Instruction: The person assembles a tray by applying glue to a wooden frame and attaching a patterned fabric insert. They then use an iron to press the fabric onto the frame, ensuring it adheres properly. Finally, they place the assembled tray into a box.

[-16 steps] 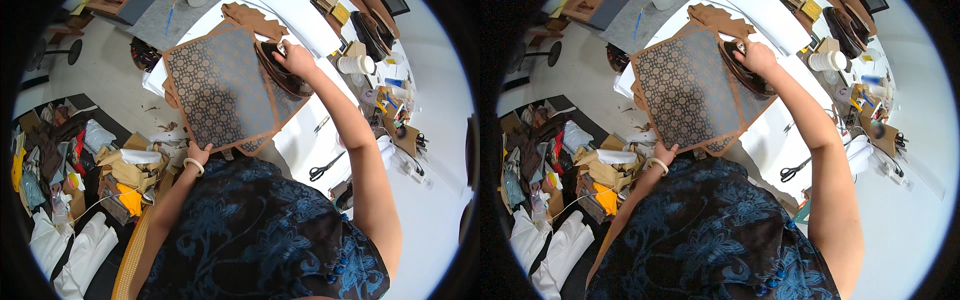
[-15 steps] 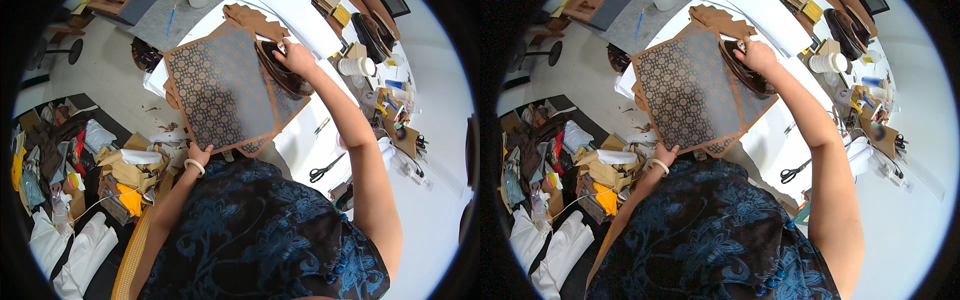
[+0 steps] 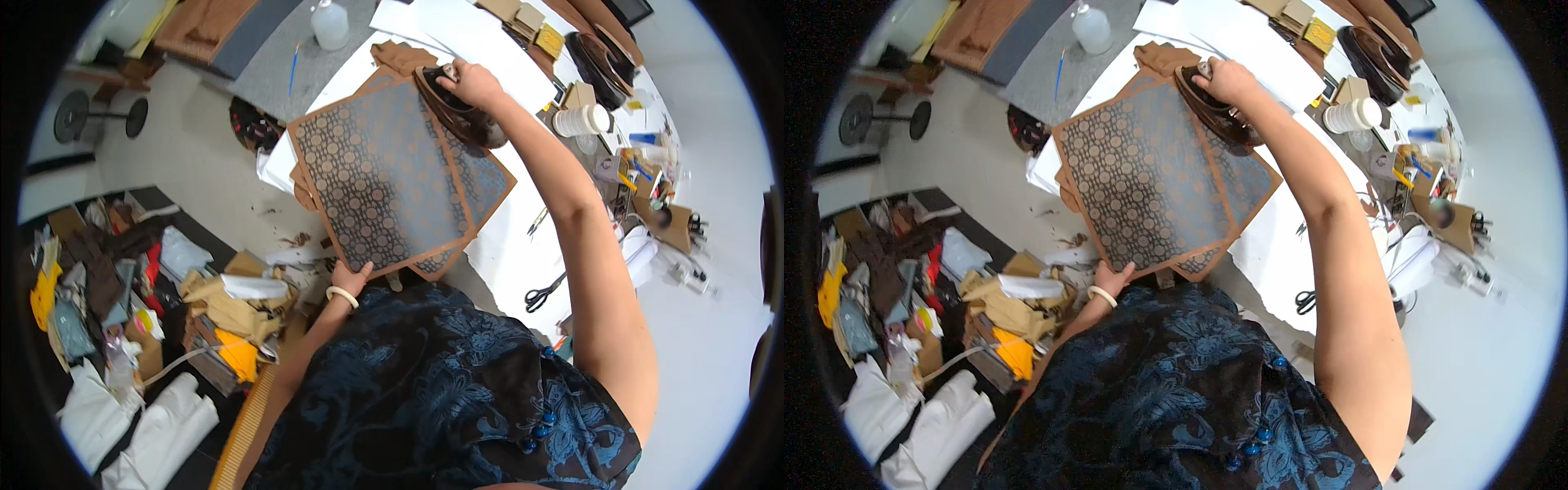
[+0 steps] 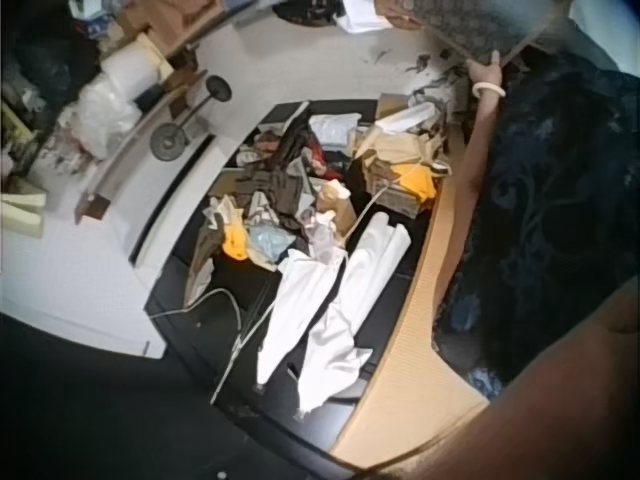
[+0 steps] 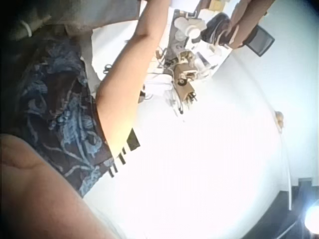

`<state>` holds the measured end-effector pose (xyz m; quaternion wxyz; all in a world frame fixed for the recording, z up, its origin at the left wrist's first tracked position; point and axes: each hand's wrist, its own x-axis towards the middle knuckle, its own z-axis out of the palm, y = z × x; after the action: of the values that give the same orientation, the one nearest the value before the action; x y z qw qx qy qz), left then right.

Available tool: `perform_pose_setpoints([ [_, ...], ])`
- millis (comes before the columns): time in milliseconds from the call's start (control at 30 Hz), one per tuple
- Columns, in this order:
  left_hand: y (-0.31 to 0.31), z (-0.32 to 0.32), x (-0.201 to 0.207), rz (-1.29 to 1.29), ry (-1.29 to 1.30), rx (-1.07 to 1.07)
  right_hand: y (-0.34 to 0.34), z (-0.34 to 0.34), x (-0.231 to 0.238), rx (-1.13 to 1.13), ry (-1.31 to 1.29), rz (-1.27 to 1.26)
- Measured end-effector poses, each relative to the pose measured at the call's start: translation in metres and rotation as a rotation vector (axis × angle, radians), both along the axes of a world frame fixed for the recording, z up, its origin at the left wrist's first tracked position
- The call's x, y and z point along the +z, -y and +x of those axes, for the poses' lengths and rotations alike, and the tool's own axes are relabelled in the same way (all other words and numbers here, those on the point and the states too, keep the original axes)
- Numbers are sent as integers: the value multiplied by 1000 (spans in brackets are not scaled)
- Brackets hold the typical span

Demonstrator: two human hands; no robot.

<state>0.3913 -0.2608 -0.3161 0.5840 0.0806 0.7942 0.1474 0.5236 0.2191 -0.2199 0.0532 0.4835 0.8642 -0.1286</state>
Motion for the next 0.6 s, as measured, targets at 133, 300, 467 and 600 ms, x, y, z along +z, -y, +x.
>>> perform_pose_setpoints([
  [133, -17, -15, -4, -22, 15, 238, 53, 75, 32, -211, -279, 116],
  [300, -22, -44, -44, 182, 333, 579, 198, 220, 106, -648, -395, 31],
  [467, -11, -56, -67, 294, 707, 437, 361, 356, 164, -1042, -422, 101],
  [600, -16, -46, -49, 211, 396, 495, 452, 495, 146, -1344, -490, 364],
])
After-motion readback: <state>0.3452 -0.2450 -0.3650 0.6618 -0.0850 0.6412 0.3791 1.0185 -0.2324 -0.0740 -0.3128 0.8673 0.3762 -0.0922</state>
